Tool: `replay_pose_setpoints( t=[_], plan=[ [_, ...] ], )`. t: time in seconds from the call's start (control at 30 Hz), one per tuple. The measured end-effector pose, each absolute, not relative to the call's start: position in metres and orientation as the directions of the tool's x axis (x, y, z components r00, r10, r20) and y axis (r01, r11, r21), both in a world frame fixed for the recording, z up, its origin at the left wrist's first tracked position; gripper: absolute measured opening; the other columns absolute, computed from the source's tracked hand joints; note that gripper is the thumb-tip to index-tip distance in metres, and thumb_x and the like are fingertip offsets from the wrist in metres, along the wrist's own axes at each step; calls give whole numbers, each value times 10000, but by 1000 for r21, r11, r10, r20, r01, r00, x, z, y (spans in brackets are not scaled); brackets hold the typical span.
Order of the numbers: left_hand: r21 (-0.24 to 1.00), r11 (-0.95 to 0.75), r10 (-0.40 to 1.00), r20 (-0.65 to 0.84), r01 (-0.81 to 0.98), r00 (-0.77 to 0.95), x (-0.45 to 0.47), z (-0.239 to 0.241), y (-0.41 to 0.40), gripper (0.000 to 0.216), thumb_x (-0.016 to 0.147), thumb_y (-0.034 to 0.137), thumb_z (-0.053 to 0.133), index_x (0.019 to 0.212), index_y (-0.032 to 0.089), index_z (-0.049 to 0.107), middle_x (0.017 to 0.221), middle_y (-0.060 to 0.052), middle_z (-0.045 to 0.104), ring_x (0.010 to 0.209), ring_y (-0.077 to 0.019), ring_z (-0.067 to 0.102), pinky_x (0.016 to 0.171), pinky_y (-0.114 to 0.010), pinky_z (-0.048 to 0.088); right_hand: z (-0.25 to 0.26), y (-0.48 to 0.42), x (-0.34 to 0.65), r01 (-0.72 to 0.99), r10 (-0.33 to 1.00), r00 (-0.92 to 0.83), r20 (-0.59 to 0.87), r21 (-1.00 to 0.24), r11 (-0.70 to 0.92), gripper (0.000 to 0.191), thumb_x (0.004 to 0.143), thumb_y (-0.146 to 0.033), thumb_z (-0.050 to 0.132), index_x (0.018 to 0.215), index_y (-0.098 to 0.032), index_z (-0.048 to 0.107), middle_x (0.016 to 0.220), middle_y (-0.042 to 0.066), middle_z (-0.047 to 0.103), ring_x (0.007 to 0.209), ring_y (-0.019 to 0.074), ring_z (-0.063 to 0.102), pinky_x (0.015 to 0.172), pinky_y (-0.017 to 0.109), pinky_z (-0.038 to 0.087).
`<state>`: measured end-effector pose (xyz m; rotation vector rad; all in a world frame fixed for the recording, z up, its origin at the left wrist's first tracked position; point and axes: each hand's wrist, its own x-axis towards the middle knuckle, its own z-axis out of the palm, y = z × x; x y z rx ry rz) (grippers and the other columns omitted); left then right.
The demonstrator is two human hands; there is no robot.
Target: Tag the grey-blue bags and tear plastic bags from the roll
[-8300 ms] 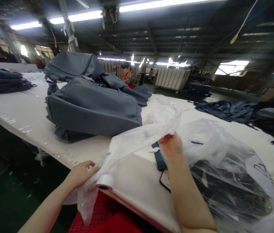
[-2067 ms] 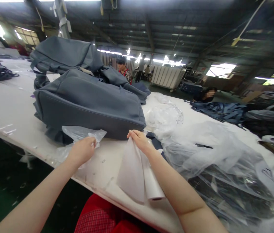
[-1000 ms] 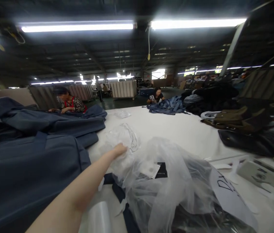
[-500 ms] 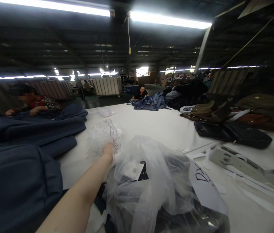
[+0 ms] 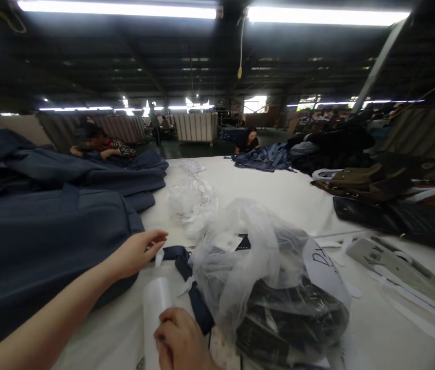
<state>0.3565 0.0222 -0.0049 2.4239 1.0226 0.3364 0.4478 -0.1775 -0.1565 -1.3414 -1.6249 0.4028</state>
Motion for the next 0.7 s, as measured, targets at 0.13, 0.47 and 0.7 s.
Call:
replay_pose_setpoints(
  t=[0.13, 0.47, 0.7],
  plan=[
    [330, -538, 839, 119, 775, 531, 248, -45, -48, 495, 858, 526, 456, 1168, 189, 645, 1243, -104, 661, 1178, -264, 587, 1058, -368, 406, -129, -192, 454, 556, 916, -13, 400, -759, 339, 200, 836, -128, 522, 966, -203, 653, 1106, 98, 622, 1058, 214, 571, 959, 361, 466],
    [245, -335, 928, 254, 910, 273, 176, -202, -167, 658, 840, 544, 430, 1319, 100, 516, 1434, -198, 494, 1348, -322, 444, 1148, -478, 318, -87, -126, 453, 616, 890, 61, 452, -719, 323, 188, 922, -229, 484, 1041, -190, 624, 1088, 85, 623, 1001, 176, 586, 868, 307, 489],
    [252, -361, 884, 399, 898, 243, 176, -217, -159, 553, 816, 539, 488, 1194, 158, 618, 1316, -206, 604, 1208, -346, 581, 1021, -525, 465, -70, 31, 492, 908, 963, 151, 223, -417, -46, 414, 874, -224, 571, 1269, -104, 533, 1295, 159, 538, 1186, 219, 504, 1043, 332, 367]
  ],
)
